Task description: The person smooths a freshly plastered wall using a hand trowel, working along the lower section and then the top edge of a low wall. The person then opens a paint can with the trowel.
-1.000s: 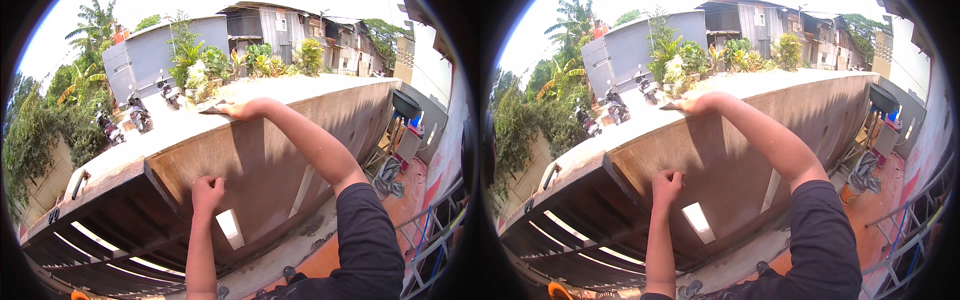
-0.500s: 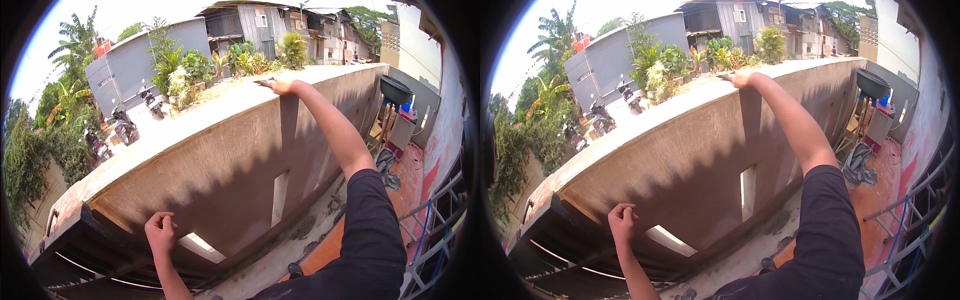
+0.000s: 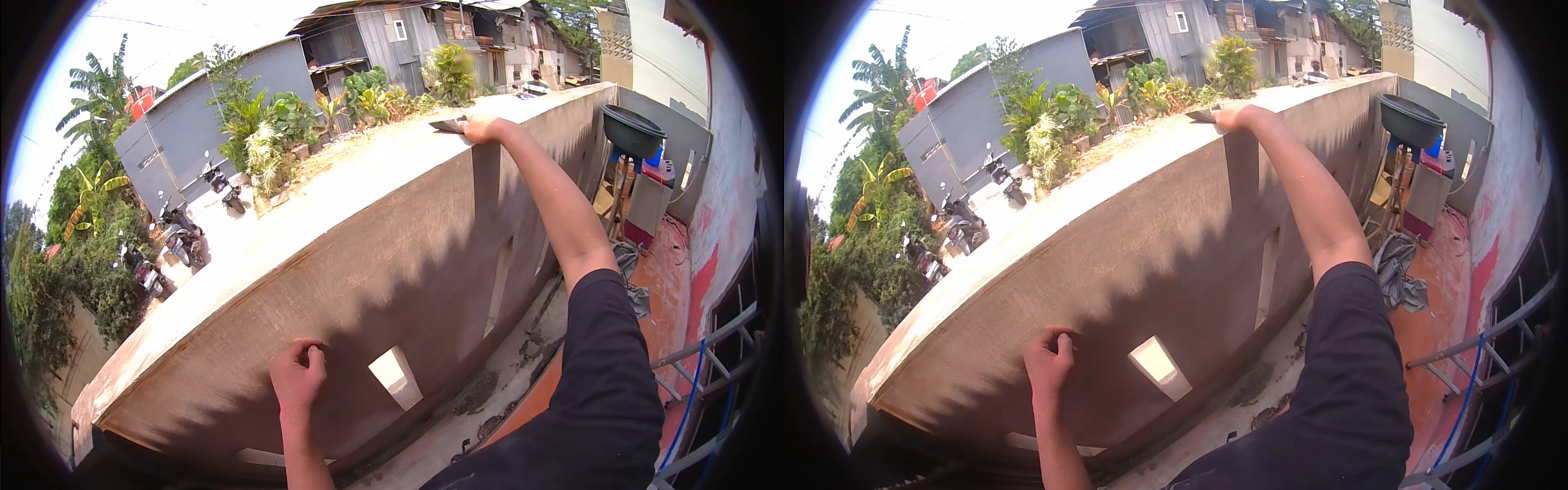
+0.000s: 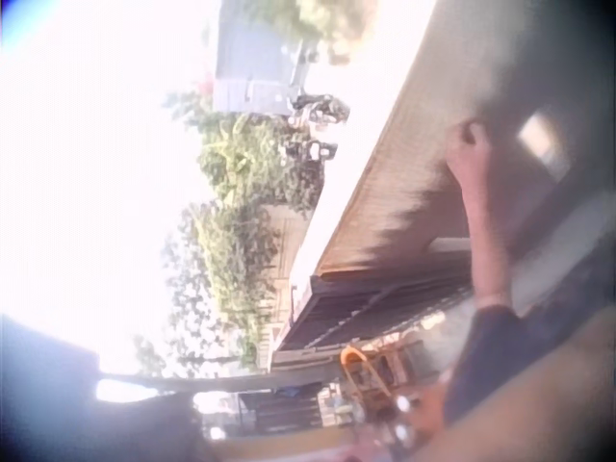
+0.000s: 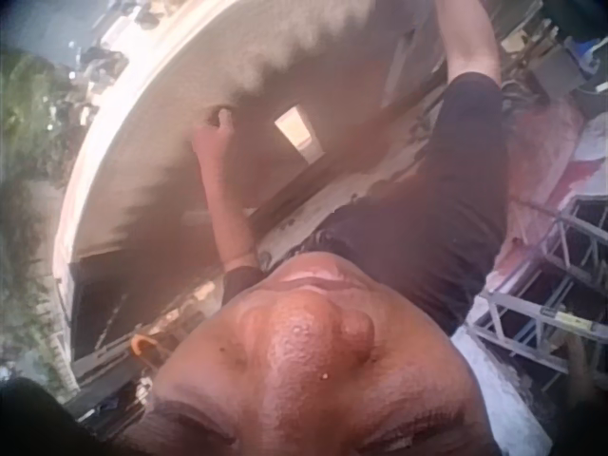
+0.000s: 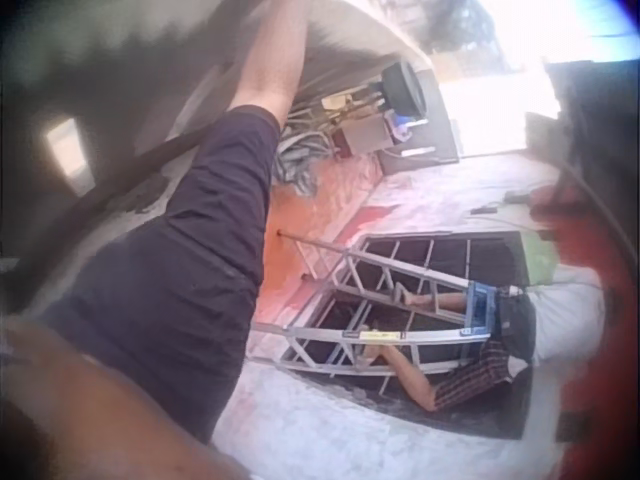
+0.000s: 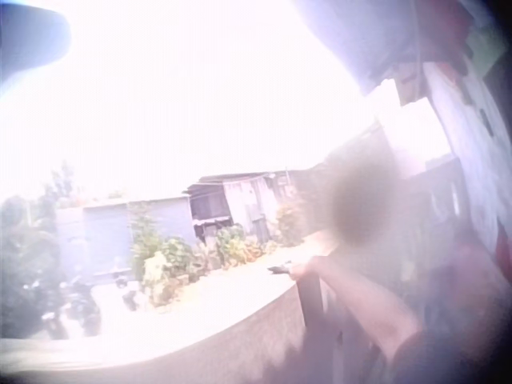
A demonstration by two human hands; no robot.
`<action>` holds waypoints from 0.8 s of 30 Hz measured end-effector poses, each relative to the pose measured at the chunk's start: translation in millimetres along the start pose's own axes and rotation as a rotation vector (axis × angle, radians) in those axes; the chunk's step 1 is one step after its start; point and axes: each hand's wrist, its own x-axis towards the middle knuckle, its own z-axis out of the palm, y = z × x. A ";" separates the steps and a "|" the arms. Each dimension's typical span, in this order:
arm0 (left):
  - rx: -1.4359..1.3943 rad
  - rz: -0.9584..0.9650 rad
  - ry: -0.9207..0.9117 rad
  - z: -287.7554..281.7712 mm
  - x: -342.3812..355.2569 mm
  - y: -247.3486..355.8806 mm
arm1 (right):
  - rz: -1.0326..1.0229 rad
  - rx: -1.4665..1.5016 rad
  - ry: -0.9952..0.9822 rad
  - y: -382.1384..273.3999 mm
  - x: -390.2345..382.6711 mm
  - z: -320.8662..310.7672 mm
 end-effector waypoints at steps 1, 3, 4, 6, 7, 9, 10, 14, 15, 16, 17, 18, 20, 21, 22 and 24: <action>-0.047 -0.004 0.015 2.0 2.1 -2.5 | 0.018 0.092 -0.014 -0.3 5.7 -0.6; -0.165 -0.103 -0.029 4.8 4.0 -3.8 | -0.339 0.100 0.022 -66.4 -42.0 4.0; -0.146 -0.113 -0.002 5.1 4.2 -3.3 | -0.606 0.284 0.223 -89.8 -67.0 24.1; -0.155 -0.139 -0.023 7.1 4.2 0.0 | -0.570 0.164 0.081 -84.3 -78.7 2.6; -0.124 -0.153 -0.014 8.6 4.1 1.7 | -0.578 0.113 0.003 -81.2 -82.9 -2.8; -0.125 -0.150 0.006 9.7 4.8 4.6 | -0.216 -0.068 0.154 -3.6 -37.1 3.0; -0.116 -0.155 -0.002 10.3 5.0 5.1 | 0.042 0.046 0.147 30.3 -28.9 -0.6; -0.145 -0.151 0.019 11.2 5.7 1.6 | -0.189 0.215 0.320 40.2 -43.2 14.7; -0.154 -0.145 0.013 10.5 5.9 0.8 | -0.385 0.167 0.357 32.5 -52.1 17.6; -0.146 -0.143 0.005 10.2 5.9 -0.1 | -0.516 0.128 0.419 17.4 -62.9 27.2; -0.149 -0.140 -0.002 9.2 6.0 0.0 | -0.559 0.136 0.313 10.2 -73.7 15.3; -0.161 -0.129 -0.023 8.5 6.1 0.1 | -0.626 0.159 0.193 4.7 -81.0 14.8; -0.151 -0.162 -0.027 7.3 6.4 1.8 | -0.196 -0.027 0.381 60.4 -49.2 19.8; -0.169 -0.178 -0.026 7.2 6.1 2.9 | 0.036 -0.001 0.456 90.2 -35.5 22.2; -0.155 -0.155 -0.020 6.9 6.1 3.9 | 0.100 0.002 0.372 86.9 -41.3 15.7; -0.165 -0.120 -0.016 7.9 5.1 4.5 | -0.036 -0.069 0.343 64.2 -51.5 10.4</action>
